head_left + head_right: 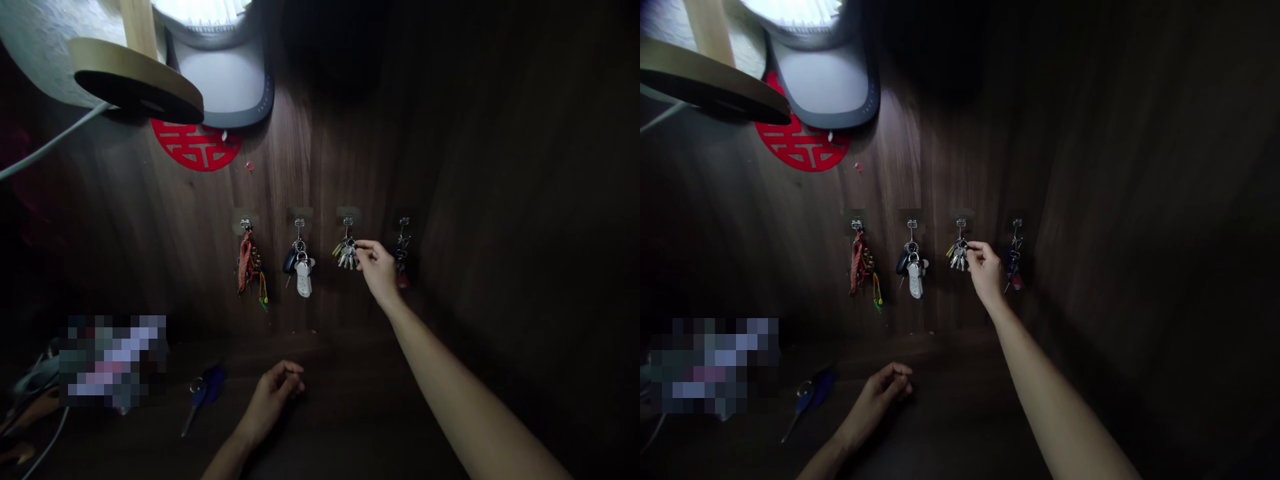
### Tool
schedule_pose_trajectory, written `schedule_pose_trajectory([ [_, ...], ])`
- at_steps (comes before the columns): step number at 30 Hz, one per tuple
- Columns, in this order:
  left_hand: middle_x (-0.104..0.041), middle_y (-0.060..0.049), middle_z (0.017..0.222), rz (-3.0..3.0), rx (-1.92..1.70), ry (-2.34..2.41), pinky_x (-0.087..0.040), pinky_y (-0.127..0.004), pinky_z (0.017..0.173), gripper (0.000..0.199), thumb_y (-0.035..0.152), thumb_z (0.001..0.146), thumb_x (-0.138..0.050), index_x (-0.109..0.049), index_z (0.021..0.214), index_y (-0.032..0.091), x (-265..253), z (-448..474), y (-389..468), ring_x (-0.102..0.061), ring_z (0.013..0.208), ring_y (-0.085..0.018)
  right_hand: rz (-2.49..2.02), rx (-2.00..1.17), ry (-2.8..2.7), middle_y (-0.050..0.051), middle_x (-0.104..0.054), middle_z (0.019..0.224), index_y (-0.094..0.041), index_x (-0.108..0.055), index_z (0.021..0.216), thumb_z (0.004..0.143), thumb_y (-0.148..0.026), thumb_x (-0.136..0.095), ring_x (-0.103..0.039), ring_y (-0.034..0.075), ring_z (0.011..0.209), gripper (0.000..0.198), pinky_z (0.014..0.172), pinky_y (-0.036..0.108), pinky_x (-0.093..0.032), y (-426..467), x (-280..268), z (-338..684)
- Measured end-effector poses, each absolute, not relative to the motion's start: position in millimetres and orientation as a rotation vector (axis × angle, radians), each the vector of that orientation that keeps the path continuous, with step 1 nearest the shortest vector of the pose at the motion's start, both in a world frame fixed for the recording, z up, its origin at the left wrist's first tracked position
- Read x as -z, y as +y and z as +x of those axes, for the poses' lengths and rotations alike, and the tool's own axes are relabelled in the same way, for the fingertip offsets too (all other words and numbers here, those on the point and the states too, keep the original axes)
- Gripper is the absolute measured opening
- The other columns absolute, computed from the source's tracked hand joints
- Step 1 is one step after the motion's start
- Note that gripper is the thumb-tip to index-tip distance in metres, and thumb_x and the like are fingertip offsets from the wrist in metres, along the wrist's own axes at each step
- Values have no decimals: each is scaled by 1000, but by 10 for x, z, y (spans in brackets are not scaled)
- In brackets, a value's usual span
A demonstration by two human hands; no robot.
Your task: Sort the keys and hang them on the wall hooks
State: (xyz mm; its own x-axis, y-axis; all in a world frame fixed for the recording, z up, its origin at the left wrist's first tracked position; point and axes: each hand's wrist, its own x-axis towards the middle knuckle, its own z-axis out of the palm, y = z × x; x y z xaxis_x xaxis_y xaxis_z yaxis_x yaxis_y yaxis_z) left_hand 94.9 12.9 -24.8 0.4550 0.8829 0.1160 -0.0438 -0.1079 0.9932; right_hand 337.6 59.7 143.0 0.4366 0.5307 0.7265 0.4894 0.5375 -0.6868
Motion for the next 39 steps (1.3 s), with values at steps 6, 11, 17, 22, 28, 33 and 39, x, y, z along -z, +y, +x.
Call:
schedule_pose_trajectory([
  [6, -60, 0, 67, 1482, -937, 785, -38, -24, 62, 38, 52, 73, -61, -59, 87, 17, 250, 937, 124, -52, 63, -13, -1081, -146, -1184, 0, -60, 76, -18, -56, 106, 73, -36, -54, -54, 11, 56, 38, 49, 22, -45, 439, -1136, 3270],
  [11, -60, 1, 66, 1488, -944, 784, -38, -25, 63, 37, 51, 73, -61, -59, 87, 16, 236, 931, 102, -51, 62, -13, -1121, -277, -1200, 1, -61, 78, -18, -55, 108, 74, -37, -54, -55, 11, 57, 39, 49, 22, -45, 300, -830, 3179],
  [17, -60, 0, 66, 1528, -950, 800, -39, -25, 64, 37, 51, 74, -59, -59, 88, 16, 265, 933, 95, -52, 63, -13, -1181, -415, -1228, 2, -60, 77, -17, -56, 101, 74, -37, -53, -54, 11, 57, 34, 49, 22, -44, 136, -382, 3072],
  [22, -60, 0, 67, 1557, -948, 821, -39, -25, 64, 37, 50, 75, -58, -60, 88, 16, 270, 925, 92, -52, 64, -13, -1257, -496, -1362, 0, -59, 70, -17, -59, 95, 76, -31, -49, -51, 10, 51, 25, 50, 22, -42, -14, -50, 2979],
  [28, -60, 1, 64, 1591, -957, 842, -40, -24, 62, 37, 52, 74, -57, -61, 85, 16, 185, 914, 36, -52, 63, -13, -1406, -432, -1437, -2, -57, 60, -18, -62, 90, 77, -26, -47, -50, 12, 52, 21, 51, 22, -39, -166, 205, 2930],
  [33, -57, 3, 60, 1619, -953, 884, -40, -24, 63, 37, 53, 75, -55, -61, 84, 17, 148, 910, -3, -52, 61, -13, -1492, -412, -1452, 1, -60, 63, -17, -62, 90, 79, -28, -44, -55, 14, 55, 23, 54, 23, -41, -267, 343, 2904],
  [39, -50, 5, 53, 1707, -967, 919, -39, -23, 63, 37, 53, 77, -51, -61, 79, 17, 151, 894, -21, -49, 58, -13, -1562, -326, -1580, 2, -66, 74, -20, -62, 88, 81, -25, -42, -58, 15, 60, 22, 60, 25, -43, -321, 390, 2863],
])
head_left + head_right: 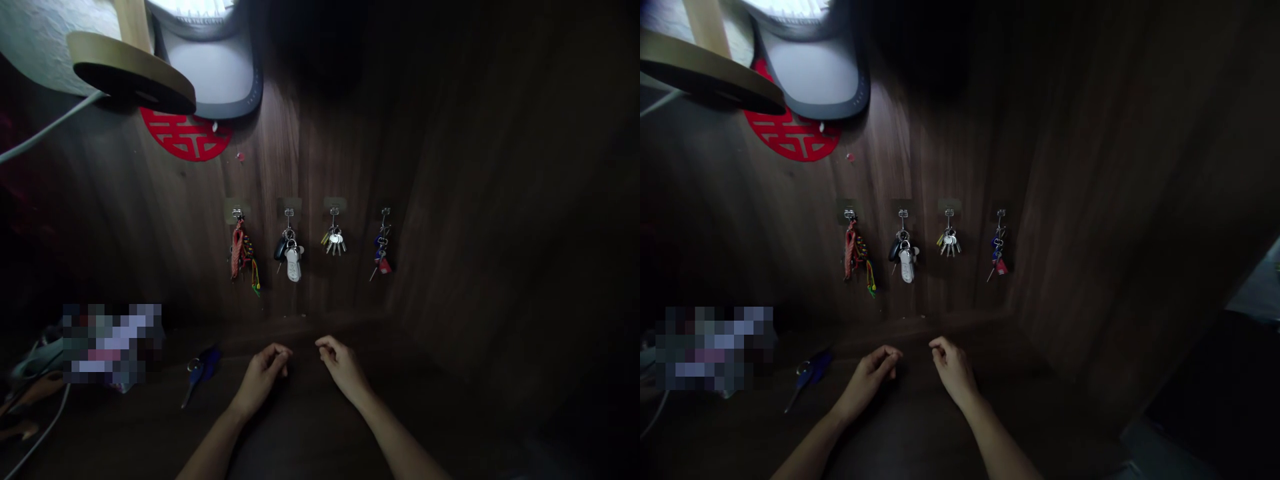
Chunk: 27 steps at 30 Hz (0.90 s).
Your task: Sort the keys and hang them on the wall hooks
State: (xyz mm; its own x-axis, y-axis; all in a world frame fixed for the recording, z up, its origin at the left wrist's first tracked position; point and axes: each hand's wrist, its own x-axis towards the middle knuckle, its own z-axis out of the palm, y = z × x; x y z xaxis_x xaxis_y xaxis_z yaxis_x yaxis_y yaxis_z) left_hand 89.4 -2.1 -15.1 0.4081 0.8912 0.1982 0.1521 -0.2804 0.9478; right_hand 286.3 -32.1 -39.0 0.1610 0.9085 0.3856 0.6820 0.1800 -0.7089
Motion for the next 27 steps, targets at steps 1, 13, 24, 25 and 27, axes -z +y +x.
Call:
schedule_pose_trajectory([
  [1, -49, 5, 53, 1723, -965, 927, -38, -23, 62, 38, 53, 78, -50, -61, 77, 17, 153, 891, -25, -48, 57, -13, -1578, -315, -1608, 2, -66, 75, -21, -62, 88, 81, -24, -42, -59, 15, 62, 22, 61, 25, -43, -326, 390, 2858],
  [13, -48, 4, 50, 1950, -806, 995, -37, -21, 55, 52, 54, 87, -30, -59, 65, 16, 168, 834, -114, -49, 51, -12, -1646, -155, -1793, 1, -67, 83, -25, -62, 82, 82, -22, -40, -63, 17, 75, 22, 68, 26, -44, -314, 434, 2850],
  [24, -64, -3, 76, 2205, -945, 1422, -40, -24, 65, 32, 35, 91, -33, -59, 78, 21, 106, 629, -10, -61, 74, -18, -1586, -250, -1777, 2, -68, 84, -25, -62, 81, 82, -26, -40, -63, 18, 76, 22, 71, 27, -45, -324, 425, 2856],
  [25, -65, -5, 81, 2176, -1040, 1503, -41, -25, 69, 29, 33, 91, -34, -59, 82, 21, 102, 587, 23, -61, 79, -20, -1583, -252, -1773, 2, -68, 84, -25, -62, 81, 82, -27, -40, -63, 18, 75, 22, 70, 27, -45, -328, 422, 2855],
  [27, -65, -7, 89, 2159, -1151, 1701, -41, -30, 77, 23, 29, 89, -37, -59, 88, 21, 92, 489, 77, -59, 88, -23, -1577, -250, -1764, 2, -68, 83, -25, -62, 79, 82, -27, -40, -63, 18, 74, 22, 69, 28, -45, -332, 419, 2850],
])
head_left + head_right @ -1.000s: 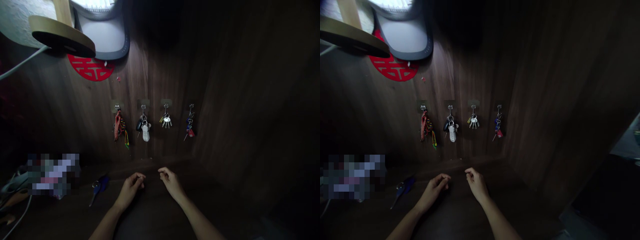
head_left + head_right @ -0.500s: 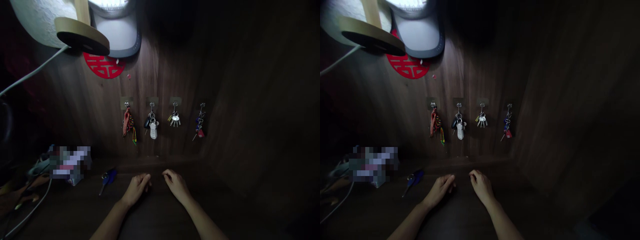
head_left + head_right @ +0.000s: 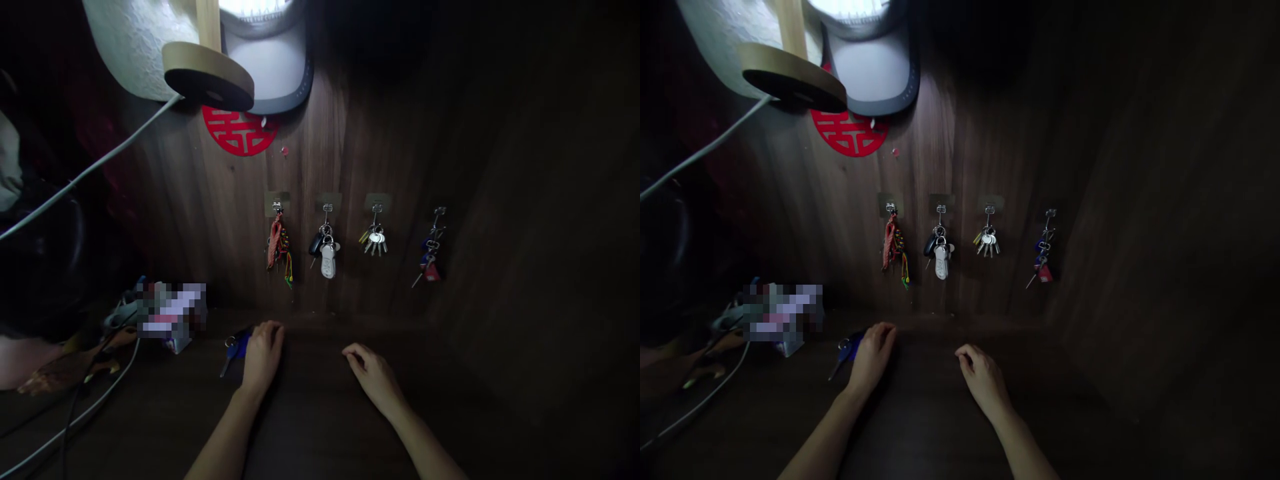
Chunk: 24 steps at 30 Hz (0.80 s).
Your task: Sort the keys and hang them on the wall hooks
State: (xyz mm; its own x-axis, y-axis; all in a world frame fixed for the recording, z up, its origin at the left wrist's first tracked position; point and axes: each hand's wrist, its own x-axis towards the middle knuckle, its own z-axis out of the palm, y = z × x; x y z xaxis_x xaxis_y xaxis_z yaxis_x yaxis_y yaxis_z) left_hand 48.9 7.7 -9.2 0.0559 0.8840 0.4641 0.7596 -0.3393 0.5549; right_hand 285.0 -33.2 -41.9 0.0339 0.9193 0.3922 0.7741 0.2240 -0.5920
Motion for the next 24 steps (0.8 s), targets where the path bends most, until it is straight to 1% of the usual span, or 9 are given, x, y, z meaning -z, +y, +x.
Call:
schedule_pose_trajectory([
  [3, -62, -9, 102, 2143, -1107, 2086, -39, -38, 84, 20, 27, 85, -45, -60, 96, 21, 81, 337, 116, -54, 98, -27, -1561, -244, -1755, 1, -68, 82, -26, -62, 78, 82, -27, -41, -63, 18, 73, 22, 70, 29, -45, -334, 418, 2846],
  [5, -59, -10, 110, 2085, -1022, 2273, -37, -41, 88, 25, 28, 83, -49, -58, 104, 20, 89, 254, 123, -50, 105, -29, -1559, -250, -1751, 2, -68, 81, -25, -62, 78, 82, -28, -41, -62, 18, 72, 22, 68, 29, -45, -333, 417, 2845],
  [9, -54, -16, 120, 1992, -795, 2320, -38, -46, 88, 37, 32, 81, -52, -54, 114, 15, 147, 174, 141, -48, 110, -34, -1579, -262, -1758, 2, -68, 83, -25, -62, 79, 82, -28, -41, -62, 18, 72, 22, 68, 29, -45, -326, 415, 2851],
  [11, -52, -17, 122, 1997, -779, 2236, -39, -48, 85, 38, 30, 81, -52, -52, 116, 14, 182, 179, 159, -48, 109, -36, -1581, -255, -1773, 2, -68, 83, -25, -62, 80, 82, -27, -40, -62, 18, 71, 22, 69, 29, -45, -320, 419, 2856],
  [13, -54, -18, 120, 2061, -835, 2070, -39, -49, 87, 36, 22, 81, -50, -52, 115, 12, 214, 208, 183, -49, 109, -35, -1579, -241, -1784, 1, -67, 82, -25, -62, 80, 82, -26, -41, -62, 18, 71, 21, 69, 28, -45, -314, 425, 2860],
  [16, -59, -14, 114, 2167, -880, 1794, -37, -40, 95, 38, 6, 76, -47, -52, 113, 12, 256, 282, 207, -52, 109, -26, -1576, -223, -1792, 1, -67, 81, -25, -62, 80, 82, -25, -41, -62, 17, 71, 21, 68, 27, -45, -311, 428, 2863],
  [18, -62, -9, 111, 2206, -862, 1688, -40, -32, 94, 42, 1, 73, -46, -52, 112, 15, 278, 342, 204, -55, 106, -21, -1580, -222, -1797, 1, -67, 82, -25, -62, 81, 82, -24, -41, -62, 17, 72, 21, 68, 27, -45, -315, 423, 2862],
  [21, -66, -4, 106, 2157, -917, 1408, -44, -29, 89, 42, 2, 73, -45, -54, 109, 21, 290, 433, 170, -60, 102, -18, -1601, -220, -1810, 0, -67, 83, -25, -62, 82, 83, -24, -41, -63, 17, 74, 21, 70, 27, -45, -322, 412, 2860],
  [24, -69, -2, 99, 2000, -1008, 1170, -46, -30, 86, 33, 8, 75, -47, -56, 103, 24, 269, 523, 117, -63, 97, -19, -1618, -215, -1835, 0, -66, 84, -26, -62, 83, 83, -23, -41, -63, 17, 75, 21, 70, 27, -44, -325, 407, 2856],
])
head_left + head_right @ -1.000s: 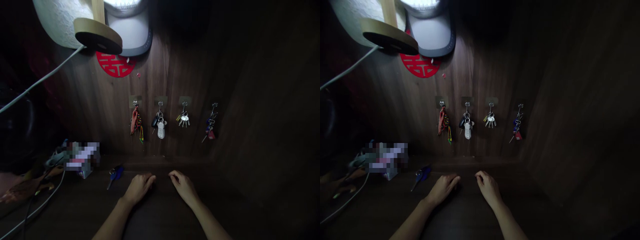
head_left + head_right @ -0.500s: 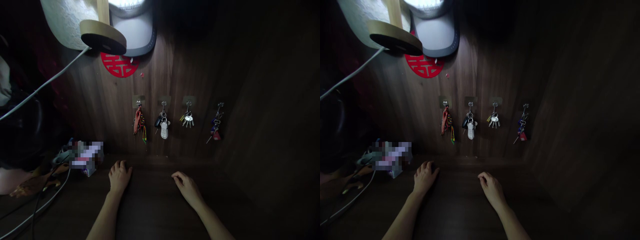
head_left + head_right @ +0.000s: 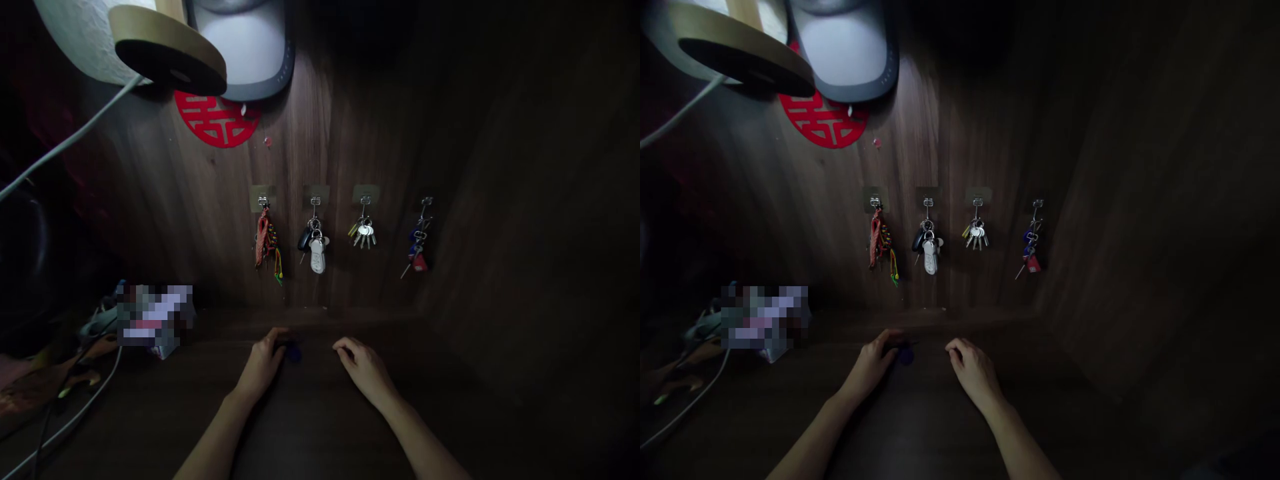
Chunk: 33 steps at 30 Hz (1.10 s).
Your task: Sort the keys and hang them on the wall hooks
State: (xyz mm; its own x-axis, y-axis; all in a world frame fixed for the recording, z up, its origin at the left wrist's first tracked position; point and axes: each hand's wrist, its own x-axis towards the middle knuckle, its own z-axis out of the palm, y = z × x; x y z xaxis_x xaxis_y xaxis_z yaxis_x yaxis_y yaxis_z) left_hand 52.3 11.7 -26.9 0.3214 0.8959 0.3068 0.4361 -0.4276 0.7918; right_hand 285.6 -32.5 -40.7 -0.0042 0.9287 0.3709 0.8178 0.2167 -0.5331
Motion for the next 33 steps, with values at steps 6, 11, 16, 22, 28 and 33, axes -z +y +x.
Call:
schedule_pose_trajectory([
  [6, -71, -2, 87, 1741, -1056, 1097, -48, -29, 77, 18, 25, 74, -57, -62, 91, 22, 215, 684, 51, -65, 85, -20, -1535, -237, -1812, 0, -66, 83, -26, -62, 84, 83, -21, -41, -62, 16, 75, 21, 70, 26, -46, -333, 377, 2786],
  [11, -69, -1, 76, 1374, -1092, 948, -49, -27, 69, 27, 33, 65, -68, -60, 86, 17, 217, 741, 54, -64, 74, -17, -1413, -243, -1827, 2, -63, 88, -25, -60, 93, 86, -22, -39, -61, 16, 77, 22, 70, 26, -47, -392, 274, 2661],
  [16, -65, 2, 69, 1184, -1110, 873, -47, -24, 63, 34, 36, 60, -74, -60, 85, 16, 159, 801, -22, -60, 63, -12, -1251, -107, -1902, 6, -58, 99, -24, -48, 118, 84, -23, -48, -57, 18, 87, 34, 79, 32, -48, -486, 178, 2578],
  [22, -64, 2, 69, 1151, -1062, 861, -45, -22, 60, 36, 39, 57, -77, -61, 80, 16, 100, 872, -110, -59, 62, -11, -1146, 81, -2101, 7, -57, 109, -28, -48, 121, 72, -27, -66, -53, 23, 100, 52, 87, 41, -44, -525, 140, 2491],
  [28, -62, 3, 65, 1011, -1023, 792, -44, -21, 56, 39, 34, 54, -80, -59, 82, 16, 141, 880, -103, -57, 56, -10, -1141, 176, -2162, 5, -59, 106, -26, -55, 111, 78, -16, -57, -53, 21, 98, 35, 86, 38, -43, -529, 116, 2460],
  [33, -63, 1, 67, 1011, -972, 735, -44, -22, 60, 39, 35, 57, -79, -61, 85, 14, 164, 876, -109, -58, 58, -11, -1135, 164, -2063, 5, -60, 91, -22, -58, 89, 83, -17, -50, -53, 20, 89, 11, 79, 35, -43, -499, 131, 2467],
])
